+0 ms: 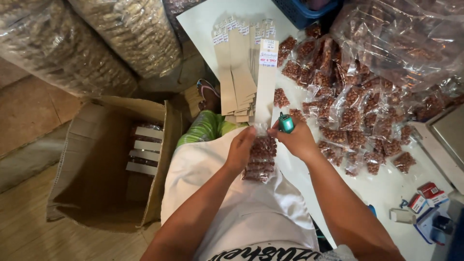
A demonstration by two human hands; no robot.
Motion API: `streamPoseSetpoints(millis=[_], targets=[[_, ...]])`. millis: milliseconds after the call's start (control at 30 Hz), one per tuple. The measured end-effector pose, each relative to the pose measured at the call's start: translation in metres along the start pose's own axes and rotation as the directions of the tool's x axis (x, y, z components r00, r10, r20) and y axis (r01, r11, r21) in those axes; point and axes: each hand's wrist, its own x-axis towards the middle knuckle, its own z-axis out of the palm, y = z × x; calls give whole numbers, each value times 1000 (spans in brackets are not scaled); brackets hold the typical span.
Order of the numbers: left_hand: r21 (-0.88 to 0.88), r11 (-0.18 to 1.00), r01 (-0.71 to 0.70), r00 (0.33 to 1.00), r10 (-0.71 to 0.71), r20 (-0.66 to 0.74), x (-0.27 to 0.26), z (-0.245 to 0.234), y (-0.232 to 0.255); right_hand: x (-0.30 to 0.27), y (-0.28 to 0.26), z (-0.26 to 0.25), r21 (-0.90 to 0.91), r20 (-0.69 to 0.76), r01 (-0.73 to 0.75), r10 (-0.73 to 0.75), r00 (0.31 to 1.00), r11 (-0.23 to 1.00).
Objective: Attaching small plastic bags of nuts to cardboard display strips using a handheld stapler
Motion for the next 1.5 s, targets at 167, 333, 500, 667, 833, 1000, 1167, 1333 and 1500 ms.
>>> streamPoseSetpoints(millis=[167, 333, 500, 667, 833, 1000, 1167, 1333, 1500], targets=[[459, 887, -48, 999, 38, 31, -5, 0, 5, -14, -36, -13, -41, -12, 3, -3, 1000, 999], [554, 828, -82, 995, 41, 86, -20, 10, 34, 5, -47, 11, 586, -311, -66, 300, 902, 808], [615, 779, -124, 989, 49, 137, -28, 20, 51, -18, -116, 36, 779, -298, -146, 565, 769, 610], [696, 701, -155, 982, 34, 185, -38, 33, 75, 31, -50, 45, 905, -300, 44, 560, 772, 423], [476, 865, 156, 985, -175, -5, -30, 32, 53, 43, 34, -13, 425, -372, -81, 256, 892, 902], [73, 865, 496, 867, -488, -100, -27, 26, 39, 49, 130, -84, -595, -485, -556, 292, 824, 581], [338, 873, 352, 932, -292, -216, 3, -19, -16, 33, 166, -100, -584, -539, -377, 4, 842, 719], [429, 876, 221, 975, -198, -99, 8, -23, -1, -14, 60, -84, -219, -264, -190, 129, 956, 957], [264, 962, 69, 990, -99, 100, 7, -14, -7, -30, -10, -30, 45, 45, 6, -8, 999, 999]])
